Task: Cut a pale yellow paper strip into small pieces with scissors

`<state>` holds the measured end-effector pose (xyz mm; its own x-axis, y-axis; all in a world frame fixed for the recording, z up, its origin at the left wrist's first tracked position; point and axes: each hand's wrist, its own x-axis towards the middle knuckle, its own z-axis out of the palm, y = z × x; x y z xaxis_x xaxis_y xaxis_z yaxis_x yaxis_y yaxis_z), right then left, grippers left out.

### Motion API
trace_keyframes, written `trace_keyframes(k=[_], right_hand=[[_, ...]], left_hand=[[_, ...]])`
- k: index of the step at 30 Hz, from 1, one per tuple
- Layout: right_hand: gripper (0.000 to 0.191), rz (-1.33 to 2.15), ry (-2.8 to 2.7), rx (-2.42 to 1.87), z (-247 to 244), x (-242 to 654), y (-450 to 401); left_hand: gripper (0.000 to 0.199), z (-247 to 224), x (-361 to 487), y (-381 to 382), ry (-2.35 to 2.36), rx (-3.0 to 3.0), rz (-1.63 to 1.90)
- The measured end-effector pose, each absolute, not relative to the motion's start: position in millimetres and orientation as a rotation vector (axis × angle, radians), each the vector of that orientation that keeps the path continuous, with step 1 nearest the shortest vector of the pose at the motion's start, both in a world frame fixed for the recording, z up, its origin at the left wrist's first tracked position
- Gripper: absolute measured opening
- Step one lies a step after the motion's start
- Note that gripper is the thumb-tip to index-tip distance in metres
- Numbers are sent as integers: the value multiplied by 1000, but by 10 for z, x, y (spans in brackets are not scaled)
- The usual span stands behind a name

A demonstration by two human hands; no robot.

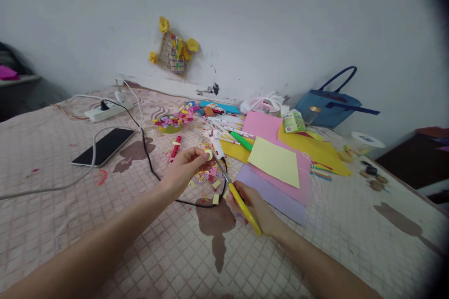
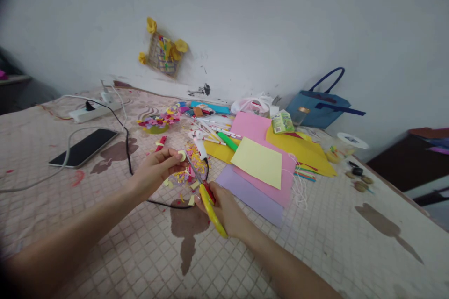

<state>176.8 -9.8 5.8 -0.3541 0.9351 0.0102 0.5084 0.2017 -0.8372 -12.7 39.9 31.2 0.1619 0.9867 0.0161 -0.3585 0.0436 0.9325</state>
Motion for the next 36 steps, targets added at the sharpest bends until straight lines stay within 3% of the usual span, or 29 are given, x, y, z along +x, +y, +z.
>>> trace_keyframes(k=[36], right_hand=[[25,999,-1985,-1416,142,1780,-102]], left_hand=[[16,292,-180,450,826,1010,1232]])
